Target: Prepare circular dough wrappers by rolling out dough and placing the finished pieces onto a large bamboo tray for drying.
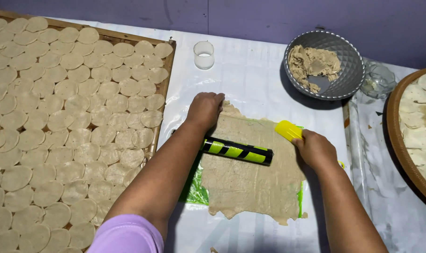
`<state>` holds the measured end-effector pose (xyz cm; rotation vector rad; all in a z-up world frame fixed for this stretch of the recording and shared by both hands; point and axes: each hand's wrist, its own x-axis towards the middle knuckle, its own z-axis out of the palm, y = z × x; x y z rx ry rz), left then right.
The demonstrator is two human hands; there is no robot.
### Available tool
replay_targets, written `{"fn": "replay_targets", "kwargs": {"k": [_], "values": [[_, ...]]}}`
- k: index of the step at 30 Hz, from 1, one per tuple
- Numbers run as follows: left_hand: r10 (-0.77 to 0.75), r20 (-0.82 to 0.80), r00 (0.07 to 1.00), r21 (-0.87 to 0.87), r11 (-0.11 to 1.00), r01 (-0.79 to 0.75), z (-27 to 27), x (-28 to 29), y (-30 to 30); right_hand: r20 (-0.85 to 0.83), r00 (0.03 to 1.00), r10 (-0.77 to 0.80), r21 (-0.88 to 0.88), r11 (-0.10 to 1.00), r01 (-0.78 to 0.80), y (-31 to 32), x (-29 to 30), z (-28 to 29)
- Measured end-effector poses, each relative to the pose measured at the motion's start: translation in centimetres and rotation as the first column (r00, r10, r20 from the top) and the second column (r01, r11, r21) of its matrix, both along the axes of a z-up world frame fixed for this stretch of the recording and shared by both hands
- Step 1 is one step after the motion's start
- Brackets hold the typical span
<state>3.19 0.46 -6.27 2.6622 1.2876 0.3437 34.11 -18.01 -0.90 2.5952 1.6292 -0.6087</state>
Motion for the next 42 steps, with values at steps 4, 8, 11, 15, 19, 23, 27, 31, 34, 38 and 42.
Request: {"fn": "replay_targets", "kwargs": {"k": [4,8,11,15,19,23,27,31,34,38,42], "values": [[0.057,0.055,0.997,0.089,0.994,-0.061,0.0,0.0,-0.4,-0.037,0.994,-0.103,0.108,0.988,0.106,-3.5,0.1,-1.3],[0.199,0.297,0.934,-0.096,0.979,-0.178,4.5,-1.2,-2.9,0.12,0.991,-0.058,0.417,0.909,0.002,-4.1,-2.5,-1.3],[0.304,0.462,0.833,-0.195,0.951,-0.239,7.0,-3.3,-5.0,0.019,0.989,0.15,0.582,0.802,-0.133,-3.5,-6.8,0.8],[0.422,0.536,0.731,-0.333,0.902,-0.276,9.2,-6.7,-8.7,-0.025,0.888,0.46,0.333,0.841,-0.427,-2.0,-11.5,1.8],[0.461,0.521,0.719,-0.378,0.879,-0.29,10.4,-10.5,-13.0,0.083,0.833,0.547,0.201,0.809,-0.552,-0.5,-12.8,0.1],[0.472,0.443,0.762,-0.385,0.868,-0.313,10.3,-14.0,-16.9,-0.093,0.88,0.466,0.286,0.859,-0.425,-1.0,-12.3,-0.3],[0.416,0.291,0.862,-0.491,0.838,-0.238,10.2,-14.6,-20.3,-0.225,0.922,0.314,0.407,0.89,-0.204,-2.6,-10.7,0.7],[0.442,0.241,0.864,-0.562,0.789,-0.247,6.2,-12.4,-22.8,-0.265,0.929,0.259,0.455,0.883,-0.117,-4.8,-10.1,1.6],[0.551,0.233,0.801,-0.614,0.723,-0.318,4.3,-9.9,-24.1,-0.278,0.93,0.241,0.496,0.865,-0.076,-6.4,-9.8,2.4],[0.647,0.273,0.712,-0.658,0.666,-0.353,3.8,-7.9,-25.5,-0.306,0.927,0.217,0.545,0.838,-0.016,-8.6,-9.5,2.9],[0.614,0.291,0.734,-0.626,0.702,-0.339,4.3,-7.5,-26.3,-0.266,0.935,0.234,0.589,0.807,-0.034,-10.3,-9.3,2.4]]}}
